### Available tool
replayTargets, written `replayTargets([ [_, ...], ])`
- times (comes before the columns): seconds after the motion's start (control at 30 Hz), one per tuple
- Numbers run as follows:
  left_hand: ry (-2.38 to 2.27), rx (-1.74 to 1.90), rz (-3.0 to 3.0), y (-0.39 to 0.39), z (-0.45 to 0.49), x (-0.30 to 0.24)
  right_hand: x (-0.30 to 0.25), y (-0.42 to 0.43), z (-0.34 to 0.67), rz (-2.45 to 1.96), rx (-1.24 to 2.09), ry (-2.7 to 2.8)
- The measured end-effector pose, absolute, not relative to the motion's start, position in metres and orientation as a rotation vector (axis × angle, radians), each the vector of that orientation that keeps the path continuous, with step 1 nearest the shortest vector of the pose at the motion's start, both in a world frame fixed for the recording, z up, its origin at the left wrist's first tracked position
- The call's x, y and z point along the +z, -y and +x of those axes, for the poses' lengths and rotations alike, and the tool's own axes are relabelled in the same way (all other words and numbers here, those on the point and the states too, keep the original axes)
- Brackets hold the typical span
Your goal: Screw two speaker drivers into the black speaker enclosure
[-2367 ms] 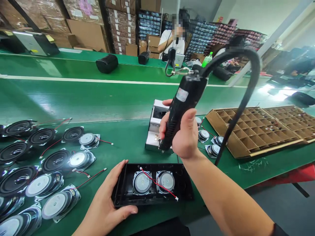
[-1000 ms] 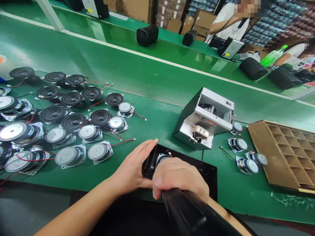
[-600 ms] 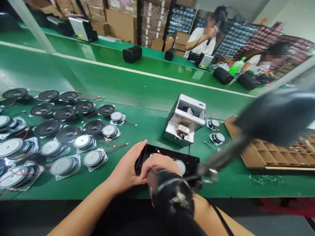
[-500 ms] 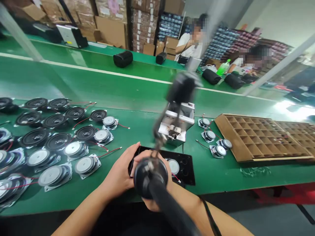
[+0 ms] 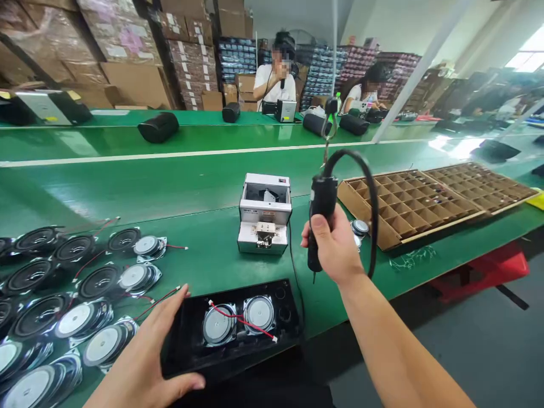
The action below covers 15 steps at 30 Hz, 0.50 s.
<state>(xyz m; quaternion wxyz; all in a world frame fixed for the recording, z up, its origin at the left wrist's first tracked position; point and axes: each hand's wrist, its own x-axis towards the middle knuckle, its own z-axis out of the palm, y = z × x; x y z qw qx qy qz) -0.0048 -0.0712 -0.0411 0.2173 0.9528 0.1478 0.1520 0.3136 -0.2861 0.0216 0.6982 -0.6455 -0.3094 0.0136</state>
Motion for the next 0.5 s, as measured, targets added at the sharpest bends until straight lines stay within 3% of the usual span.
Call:
replayTargets([
  [0.27, -0.103, 0.291, 2.906, 0.089, 0.043, -0.012, -0.026, 0.277, 0.313, -1.645, -0.053, 0.759],
  [0.5, -0.061, 0.392, 2.931, 0.064, 0.012, -0.012, -0.069, 0.313, 0.257, -1.855, -0.484, 0.921],
])
